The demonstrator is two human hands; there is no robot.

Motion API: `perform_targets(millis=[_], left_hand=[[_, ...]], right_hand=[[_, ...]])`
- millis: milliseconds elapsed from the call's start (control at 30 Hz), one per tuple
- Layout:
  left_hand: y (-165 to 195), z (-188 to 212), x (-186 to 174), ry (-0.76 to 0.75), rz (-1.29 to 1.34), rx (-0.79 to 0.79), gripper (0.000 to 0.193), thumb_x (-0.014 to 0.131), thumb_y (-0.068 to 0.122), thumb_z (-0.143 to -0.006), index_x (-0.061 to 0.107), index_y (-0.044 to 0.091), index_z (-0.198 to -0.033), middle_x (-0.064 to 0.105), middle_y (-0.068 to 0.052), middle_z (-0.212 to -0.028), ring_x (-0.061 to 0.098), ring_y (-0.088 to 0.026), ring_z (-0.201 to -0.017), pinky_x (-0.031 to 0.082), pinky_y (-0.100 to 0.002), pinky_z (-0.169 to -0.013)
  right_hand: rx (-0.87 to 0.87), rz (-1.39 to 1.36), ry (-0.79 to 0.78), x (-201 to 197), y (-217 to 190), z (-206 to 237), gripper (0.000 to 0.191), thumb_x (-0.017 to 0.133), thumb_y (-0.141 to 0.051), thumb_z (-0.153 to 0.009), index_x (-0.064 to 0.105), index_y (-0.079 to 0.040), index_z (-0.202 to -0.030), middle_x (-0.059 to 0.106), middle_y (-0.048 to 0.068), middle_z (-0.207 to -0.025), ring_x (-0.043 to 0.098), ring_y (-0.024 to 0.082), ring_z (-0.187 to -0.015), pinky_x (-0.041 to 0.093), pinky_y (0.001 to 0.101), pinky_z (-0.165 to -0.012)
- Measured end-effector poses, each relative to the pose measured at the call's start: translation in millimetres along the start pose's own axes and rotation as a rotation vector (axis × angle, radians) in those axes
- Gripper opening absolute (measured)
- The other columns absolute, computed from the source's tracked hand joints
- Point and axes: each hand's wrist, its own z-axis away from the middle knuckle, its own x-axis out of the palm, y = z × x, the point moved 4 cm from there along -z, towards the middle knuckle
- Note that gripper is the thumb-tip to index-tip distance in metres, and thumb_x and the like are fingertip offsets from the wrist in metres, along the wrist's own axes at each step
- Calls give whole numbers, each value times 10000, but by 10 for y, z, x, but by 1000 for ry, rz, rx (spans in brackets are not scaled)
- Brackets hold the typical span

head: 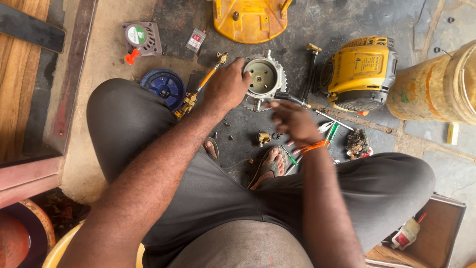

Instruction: The person sits cross-legged on the floor and uses a wrench to loosen and remove bolts from a metallic engine component. They rotate the part to access different sides and continue removing fasteners by hand.

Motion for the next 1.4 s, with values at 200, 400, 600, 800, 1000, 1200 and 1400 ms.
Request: perform_targets(millis=[200, 400, 600, 800, 1000, 1200, 1400], left_hand=[[-14, -1, 32, 32, 54, 20, 355, 608, 311, -985, 609, 41, -1216, 755, -199, -972, 746, -381, -914, 590, -514, -814], [26, 40, 12, -37, 38, -9, 304, 593, 348, -990, 600, 65, -1101, 753, -189, -901, 741, -392, -892, 576, -539, -789], [37, 52, -32, -41, 20, 4, 427, 606, 434, -996, 603, 47, -1178, 753, -184, -907, 745, -376, -886, 587, -529, -774], [3, 57, -44, -51, 93, -59, 584, 593, 511, -982, 572, 43, -1330, 763, -119, -1014, 770, -276, -893, 622, -437, -773], [2, 87, -72, -6, 12, -12, 586, 626, 504, -990, 596, 33, -1335, 744, -179, -1106, 723, -327, -1046, 576, -470, -887], [-25, 114, -28, 6, 38, 24, 615, 626, 498, -983, 582, 30, -1380, 726, -208, -1187, 702, -355, -1119, 554, -479, -948], [-50, 74, 15, -11, 56, 11, 618, 614, 492, -992, 573, 15, -1383, 713, -221, -1206, 692, -360, -1141, 549, -481, -960]], right_hand=[[-62, -35, -153, -295, -80, -83, 374, 576, -323, -1036, 702, -2, -1182, 311, -83, -600, 253, 81, -517, 256, 256, -494], [6, -43, -130, -434, 28, -96, 402, 553, -326, -1063, 694, 45, -1121, 330, -71, -602, 275, 85, -527, 271, 256, -503], [-248, -188, -101, -530, -5, -37, 269, 517, -242, -1090, 668, -26, -1148, 558, -14, -775, 496, 89, -696, 435, 232, -629], [-596, -126, 164, -266, 149, -298, 104, 647, -31, -958, 580, -94, -1008, 654, 5, -944, 654, 104, -850, 619, 277, -777], [-696, 44, 426, 117, 318, -546, 224, 830, -73, -909, 641, -73, -1030, 538, -52, -782, 416, 58, -678, 397, 229, -591], [-668, 236, 627, 189, 249, -433, 222, 814, -127, -907, 614, -33, -923, 507, -27, -691, 430, 65, -641, 412, 260, -561], [-660, 243, 669, 248, 241, -403, 192, 765, -151, -920, 635, -20, -976, 541, -4, -694, 486, 73, -647, 457, 275, -584]])
